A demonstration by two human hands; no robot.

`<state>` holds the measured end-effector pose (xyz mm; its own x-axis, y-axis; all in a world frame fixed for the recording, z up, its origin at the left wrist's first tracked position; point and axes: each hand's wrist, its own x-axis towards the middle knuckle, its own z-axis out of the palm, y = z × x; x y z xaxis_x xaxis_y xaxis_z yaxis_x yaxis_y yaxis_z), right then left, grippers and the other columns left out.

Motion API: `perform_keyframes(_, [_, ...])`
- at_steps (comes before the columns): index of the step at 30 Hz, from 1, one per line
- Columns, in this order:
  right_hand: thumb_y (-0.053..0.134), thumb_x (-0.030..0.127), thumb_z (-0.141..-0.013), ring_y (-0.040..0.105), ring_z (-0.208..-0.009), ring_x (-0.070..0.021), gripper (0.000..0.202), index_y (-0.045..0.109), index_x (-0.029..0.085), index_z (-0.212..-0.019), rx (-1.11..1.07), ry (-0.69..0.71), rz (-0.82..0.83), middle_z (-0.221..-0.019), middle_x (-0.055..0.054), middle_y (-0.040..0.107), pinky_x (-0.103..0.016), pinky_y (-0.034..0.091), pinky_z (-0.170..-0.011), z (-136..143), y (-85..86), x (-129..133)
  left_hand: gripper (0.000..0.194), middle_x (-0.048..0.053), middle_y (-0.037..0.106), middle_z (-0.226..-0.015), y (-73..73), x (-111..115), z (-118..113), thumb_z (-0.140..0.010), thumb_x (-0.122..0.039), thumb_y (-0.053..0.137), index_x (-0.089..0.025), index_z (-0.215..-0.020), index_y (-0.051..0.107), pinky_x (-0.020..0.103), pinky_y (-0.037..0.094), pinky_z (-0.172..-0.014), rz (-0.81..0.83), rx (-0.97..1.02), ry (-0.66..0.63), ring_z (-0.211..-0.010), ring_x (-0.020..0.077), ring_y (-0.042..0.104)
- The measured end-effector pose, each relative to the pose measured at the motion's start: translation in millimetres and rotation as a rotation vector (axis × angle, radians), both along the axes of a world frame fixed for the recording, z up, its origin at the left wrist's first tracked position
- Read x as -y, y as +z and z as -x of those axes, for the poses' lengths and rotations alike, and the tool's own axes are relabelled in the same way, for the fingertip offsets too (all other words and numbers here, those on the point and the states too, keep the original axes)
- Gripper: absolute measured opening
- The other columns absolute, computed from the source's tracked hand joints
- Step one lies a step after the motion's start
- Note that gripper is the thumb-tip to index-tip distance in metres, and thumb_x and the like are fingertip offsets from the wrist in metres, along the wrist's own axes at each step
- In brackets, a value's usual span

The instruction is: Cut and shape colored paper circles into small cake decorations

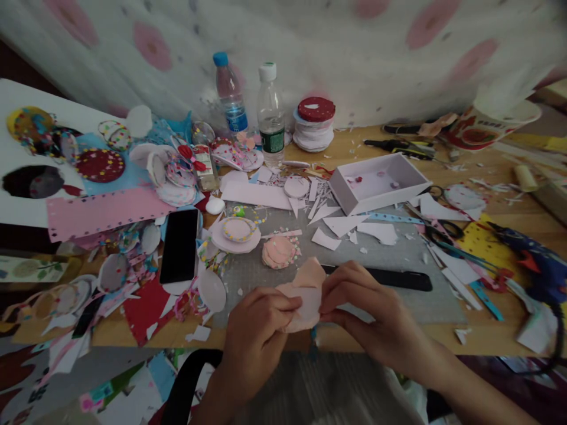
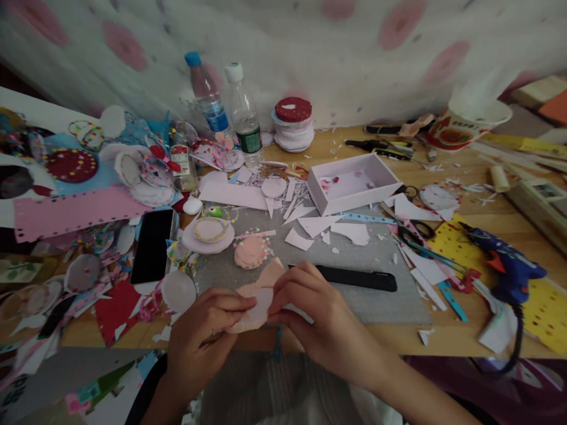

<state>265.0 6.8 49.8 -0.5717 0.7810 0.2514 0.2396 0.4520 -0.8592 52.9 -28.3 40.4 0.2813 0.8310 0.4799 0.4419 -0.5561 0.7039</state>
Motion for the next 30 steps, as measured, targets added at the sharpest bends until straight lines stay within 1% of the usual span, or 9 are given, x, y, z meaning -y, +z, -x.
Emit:
perform_keyframes(6, [0.054, -0.001, -0.086, 0.051, -0.089, -0.0173, 0.022, 0.053, 0.021, -0.085, 0.098, 0.124, 0.091, -0.088, -0.001, 0.059, -0.03, 0.043, -0.074, -0.2, -2.3, -1.7, 0.017, 0.002, 0.076, -0.093, 0.8, -8.9, 6.8, -0.087, -0.004, 0.056, -0.02, -0.092, 0.06, 0.028, 0.058, -0.073, -0.111, -0.17, -0.116, -0.086, 0.0152, 0.068])
perform_keyframes(10, [0.045, -0.007, -0.084, 0.05, -0.085, -0.0152, 0.027, 0.049, 0.02, -0.083, 0.088, 0.152, 0.08, -0.085, -0.001, 0.056, -0.027, 0.041, -0.071, 0.6, -2.8, -1.6, 0.019, 0.002, 0.076, -0.095, 0.4, -11.5, 10.3, -0.085, -0.001, 0.058, -0.019, -0.09, 0.06, 0.028, 0.057, -0.077, -0.093, -0.178, -0.145, -0.09, 0.0151, 0.068])
perform_keyframes(12, [0.041, -0.007, -0.084, 0.049, -0.084, -0.0153, 0.027, 0.047, 0.02, -0.083, 0.082, 0.127, 0.061, -0.085, -0.001, 0.055, -0.028, 0.041, -0.07, 0.2, -3.2, -0.7, 0.023, 0.002, 0.076, -0.093, 0.4, -9.8, 8.5, -0.082, 0.002, 0.057, -0.02, -0.088, 0.059, 0.028, 0.056, -0.077, -0.064, -0.16, -0.116, -0.087, 0.0149, 0.068])
perform_keyframes(14, [0.039, -0.007, -0.084, 0.048, -0.083, -0.0159, 0.027, 0.046, 0.02, -0.085, 0.078, 0.08, 0.003, -0.085, -0.002, 0.054, -0.028, 0.041, -0.069, -0.1, -4.5, 0.8, 0.025, 0.0, 0.076, -0.092, -0.7, -5.0, 2.9, -0.079, 0.003, 0.057, -0.02, -0.084, 0.058, 0.026, 0.055, -0.075, 0.006, -0.111, -0.031, -0.084, 0.0139, 0.068])
perform_keyframes(20, [0.038, -0.009, -0.082, 0.047, -0.093, -0.0221, 0.031, 0.048, 0.014, -0.101, 0.139, 0.01, -0.326, -0.098, -0.01, 0.057, -0.039, 0.042, -0.081, 8.5, -19.5, 10.1, 0.023, -0.004, 0.062, -0.067, -11.4, 13.7, -21.3, -0.074, -0.022, 0.075, -0.02, -0.07, 0.052, 0.018, 0.046, -0.055, 0.463, 0.235, 0.506, -0.06, 0.0098, 0.057])
perform_keyframes(23, [0.039, -0.009, -0.084, 0.047, -0.094, -0.023, 0.031, 0.048, 0.013, -0.103, 0.152, 0.018, -0.319, -0.1, -0.011, 0.058, -0.041, 0.043, -0.084, 14.4, -26.9, 15.5, 0.033, -0.006, 0.053, -0.06, -19.3, 14.0, -22.6, -0.067, -0.028, 0.08, -0.019, -0.066, 0.048, 0.018, 0.042, -0.05, 0.699, 0.469, 0.58, -0.055, 0.0094, 0.05])
perform_keyframes(25, [0.038, -0.008, -0.085, 0.047, -0.093, -0.0229, 0.029, 0.049, 0.014, -0.101, 0.174, 0.046, -0.287, -0.098, -0.009, 0.058, -0.041, 0.044, -0.083, 16.5, -28.9, 19.4, 0.038, -0.007, 0.049, -0.058, -23.7, 11.2, -19.6, -0.063, -0.032, 0.082, -0.02, -0.067, 0.046, 0.017, 0.039, -0.047, 0.793, 0.631, 0.616, -0.052, 0.0086, 0.046])
perform_keyframes(27, [0.039, -0.006, -0.086, 0.048, -0.09, -0.0224, 0.027, 0.049, 0.016, -0.099, 0.211, 0.109, -0.236, -0.095, -0.008, 0.059, -0.039, 0.045, -0.08, 17.1, -29.4, 23.4, 0.039, -0.007, 0.049, -0.059, -26.0, 8.0, -16.0, -0.064, -0.035, 0.081, -0.019, -0.069, 0.046, 0.017, 0.038, -0.048, 0.789, 0.745, 0.665, -0.053, 0.0079, 0.045])
perform_keyframes(30, [0.039, -0.003, -0.087, 0.049, -0.087, -0.0216, 0.025, 0.05, 0.018, -0.097, 0.218, 0.162, -0.149, -0.094, -0.007, 0.058, -0.037, 0.047, -0.075, 16.5, -29.0, 27.4, 0.038, -0.007, 0.049, -0.06, -24.2, 5.2, -13.3, -0.063, -0.032, 0.082, -0.019, -0.071, 0.047, 0.015, 0.038, -0.05, 0.732, 0.78, 0.689, -0.054, 0.007, 0.045])
